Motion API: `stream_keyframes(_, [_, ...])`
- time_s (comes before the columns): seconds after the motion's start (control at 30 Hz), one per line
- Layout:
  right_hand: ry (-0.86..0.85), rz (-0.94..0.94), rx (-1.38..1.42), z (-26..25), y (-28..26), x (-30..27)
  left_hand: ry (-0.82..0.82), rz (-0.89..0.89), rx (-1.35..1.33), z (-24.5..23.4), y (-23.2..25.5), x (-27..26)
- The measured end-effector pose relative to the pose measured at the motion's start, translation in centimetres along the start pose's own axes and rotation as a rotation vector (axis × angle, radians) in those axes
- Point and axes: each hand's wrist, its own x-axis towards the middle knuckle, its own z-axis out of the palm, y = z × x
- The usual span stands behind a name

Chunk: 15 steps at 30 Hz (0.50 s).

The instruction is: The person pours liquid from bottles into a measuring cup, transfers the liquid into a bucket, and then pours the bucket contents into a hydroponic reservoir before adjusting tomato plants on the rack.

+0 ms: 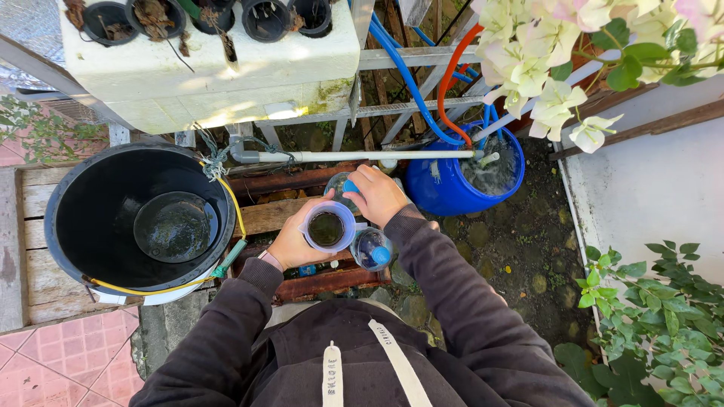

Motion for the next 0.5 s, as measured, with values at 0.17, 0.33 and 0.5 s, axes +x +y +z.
stream_keyframes(0.17, [-0.128,0.078,0.031,-1.0,0.2,0.6,0.011,0.033,0.022,0.1,0.7,-0.3])
stream_keyframes(0.33, [-0.014,0.015,-0.142,-1.4,-0.7,1.2,0.007,0.029,0.018,0.3,1.4,-0.2])
stream_keyframes(0.5, [-0.127,0.259,-0.210,0.1,-0.9,1.5,0.001,0.043,0.021,0.2,1.4,0.1])
